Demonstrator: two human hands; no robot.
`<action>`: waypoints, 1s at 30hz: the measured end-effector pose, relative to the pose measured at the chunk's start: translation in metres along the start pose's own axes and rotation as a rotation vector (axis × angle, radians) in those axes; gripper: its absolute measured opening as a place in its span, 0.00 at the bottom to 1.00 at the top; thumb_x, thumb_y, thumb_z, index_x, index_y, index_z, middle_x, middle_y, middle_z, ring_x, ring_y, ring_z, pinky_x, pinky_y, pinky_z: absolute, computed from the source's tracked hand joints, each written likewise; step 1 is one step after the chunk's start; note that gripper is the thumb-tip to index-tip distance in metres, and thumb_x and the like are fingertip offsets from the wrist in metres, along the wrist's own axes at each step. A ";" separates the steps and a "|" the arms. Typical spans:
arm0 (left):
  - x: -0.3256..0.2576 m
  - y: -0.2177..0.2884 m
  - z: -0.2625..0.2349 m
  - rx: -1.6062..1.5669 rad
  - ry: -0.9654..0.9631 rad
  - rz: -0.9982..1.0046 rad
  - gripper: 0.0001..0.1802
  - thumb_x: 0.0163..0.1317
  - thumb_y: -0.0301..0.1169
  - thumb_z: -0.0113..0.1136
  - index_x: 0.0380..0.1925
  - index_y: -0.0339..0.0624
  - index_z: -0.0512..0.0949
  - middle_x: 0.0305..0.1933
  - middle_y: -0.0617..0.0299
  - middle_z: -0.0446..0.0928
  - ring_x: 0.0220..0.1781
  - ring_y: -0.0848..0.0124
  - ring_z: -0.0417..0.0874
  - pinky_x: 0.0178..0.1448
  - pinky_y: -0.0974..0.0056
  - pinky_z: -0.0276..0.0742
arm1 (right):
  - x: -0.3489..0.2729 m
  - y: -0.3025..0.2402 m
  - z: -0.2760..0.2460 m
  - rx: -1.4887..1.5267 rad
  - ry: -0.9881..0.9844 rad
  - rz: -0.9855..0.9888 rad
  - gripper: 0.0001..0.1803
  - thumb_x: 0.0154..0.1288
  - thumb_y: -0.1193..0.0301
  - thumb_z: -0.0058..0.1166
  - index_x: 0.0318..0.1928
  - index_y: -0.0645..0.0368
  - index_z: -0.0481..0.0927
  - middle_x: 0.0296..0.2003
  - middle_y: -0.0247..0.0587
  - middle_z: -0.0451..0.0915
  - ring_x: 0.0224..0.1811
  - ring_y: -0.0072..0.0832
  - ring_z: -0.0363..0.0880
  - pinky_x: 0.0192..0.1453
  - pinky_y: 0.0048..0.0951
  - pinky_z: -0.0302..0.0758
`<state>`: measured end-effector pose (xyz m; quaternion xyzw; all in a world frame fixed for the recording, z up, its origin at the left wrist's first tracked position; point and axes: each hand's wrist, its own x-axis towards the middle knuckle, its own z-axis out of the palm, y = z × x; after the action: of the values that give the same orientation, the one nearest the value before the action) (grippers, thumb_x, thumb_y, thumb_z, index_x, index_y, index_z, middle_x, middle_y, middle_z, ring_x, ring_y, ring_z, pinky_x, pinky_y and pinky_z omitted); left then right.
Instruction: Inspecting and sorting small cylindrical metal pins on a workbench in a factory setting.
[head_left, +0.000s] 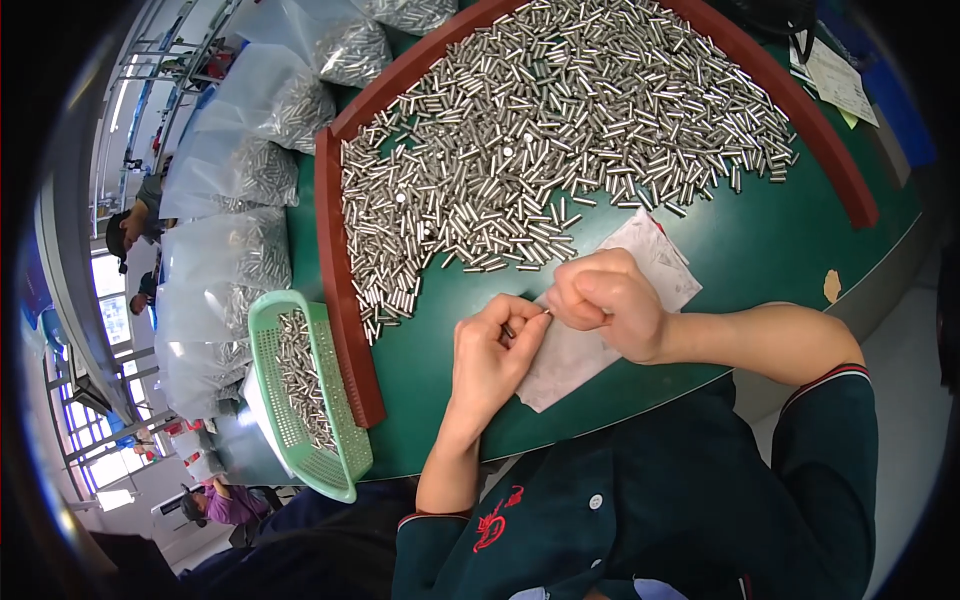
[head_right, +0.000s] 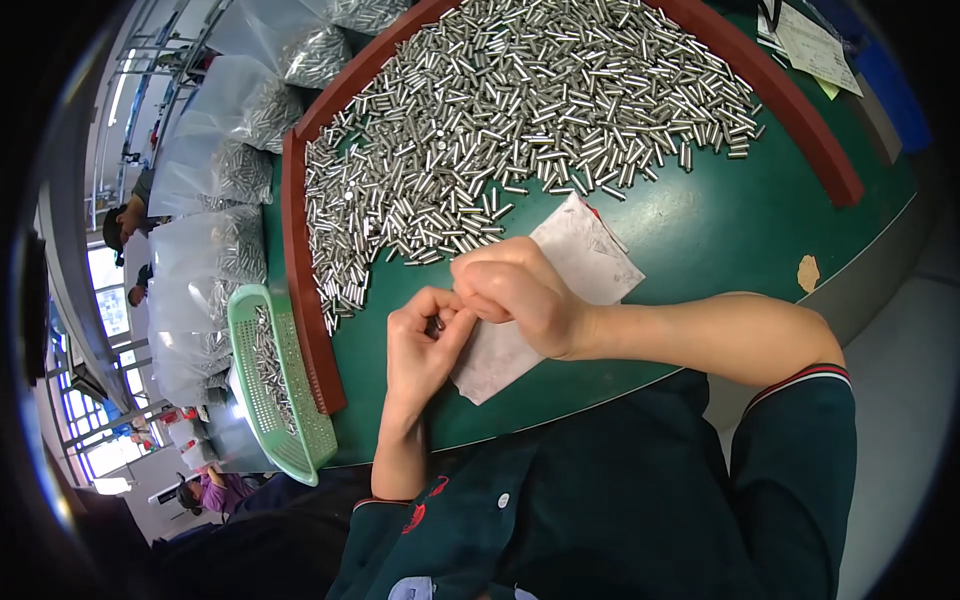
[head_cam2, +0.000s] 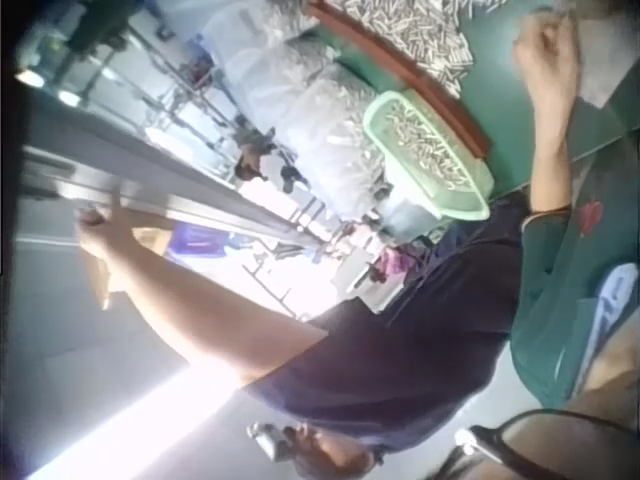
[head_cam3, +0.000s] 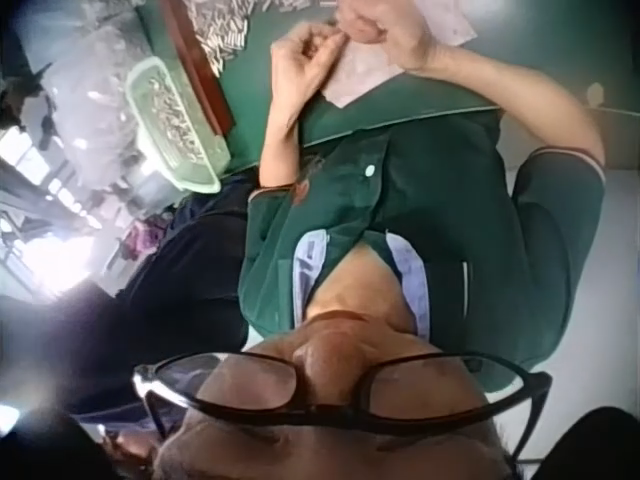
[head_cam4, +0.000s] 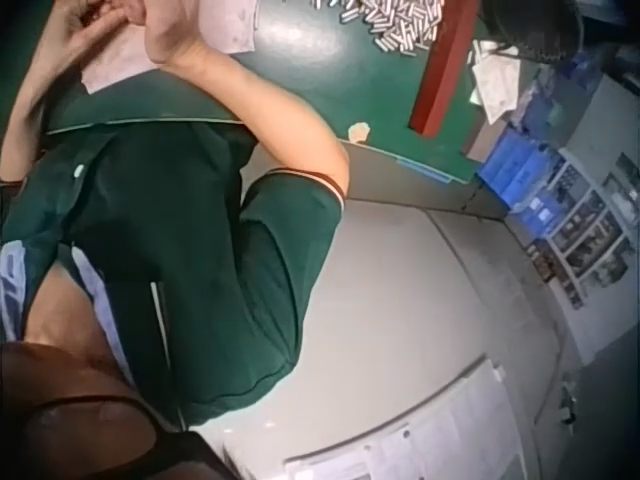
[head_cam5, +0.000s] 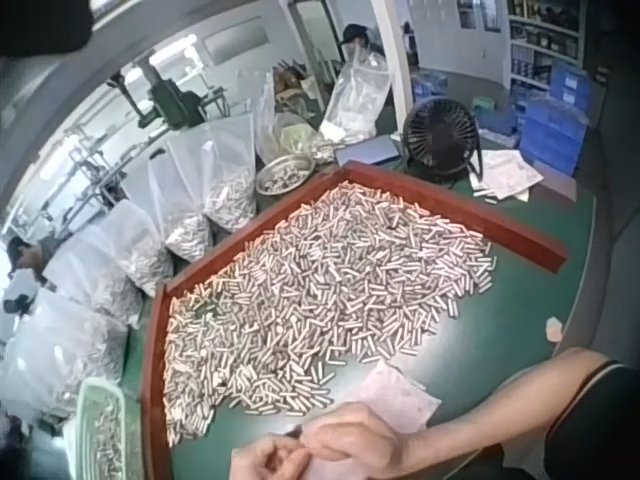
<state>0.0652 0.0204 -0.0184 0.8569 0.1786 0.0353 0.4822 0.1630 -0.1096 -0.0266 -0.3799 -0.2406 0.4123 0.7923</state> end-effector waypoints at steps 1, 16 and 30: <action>0.000 -0.005 -0.007 -0.187 -0.049 -0.081 0.04 0.53 0.24 0.57 0.26 0.35 0.72 0.18 0.69 0.67 0.17 0.82 0.61 0.21 0.76 0.58 | 0.000 -0.001 -0.003 0.045 -0.007 0.005 0.17 0.55 0.69 0.34 0.12 0.56 0.54 0.11 0.28 0.53 0.14 0.17 0.47 0.19 0.21 0.47; 0.015 -0.029 -0.049 -1.489 -0.067 -0.292 0.18 0.65 0.39 0.40 0.20 0.41 0.66 0.15 0.67 0.56 0.17 0.79 0.54 0.20 0.76 0.52 | 0.003 -0.004 -0.005 0.173 -0.034 0.050 0.19 0.57 0.65 0.35 0.12 0.55 0.56 0.09 0.27 0.52 0.12 0.17 0.46 0.18 0.21 0.46; 0.019 -0.027 -0.025 0.575 0.254 0.180 0.05 0.56 0.29 0.52 0.29 0.40 0.69 0.15 0.52 0.71 0.20 0.55 0.74 0.23 0.56 0.66 | 0.001 -0.007 -0.005 0.149 -0.046 0.043 0.16 0.56 0.68 0.33 0.12 0.55 0.55 0.09 0.28 0.52 0.12 0.16 0.47 0.17 0.20 0.46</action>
<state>0.0696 0.0600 -0.0297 0.9591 0.1635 0.1327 0.1893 0.1703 -0.1131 -0.0241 -0.3152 -0.2190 0.4547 0.8037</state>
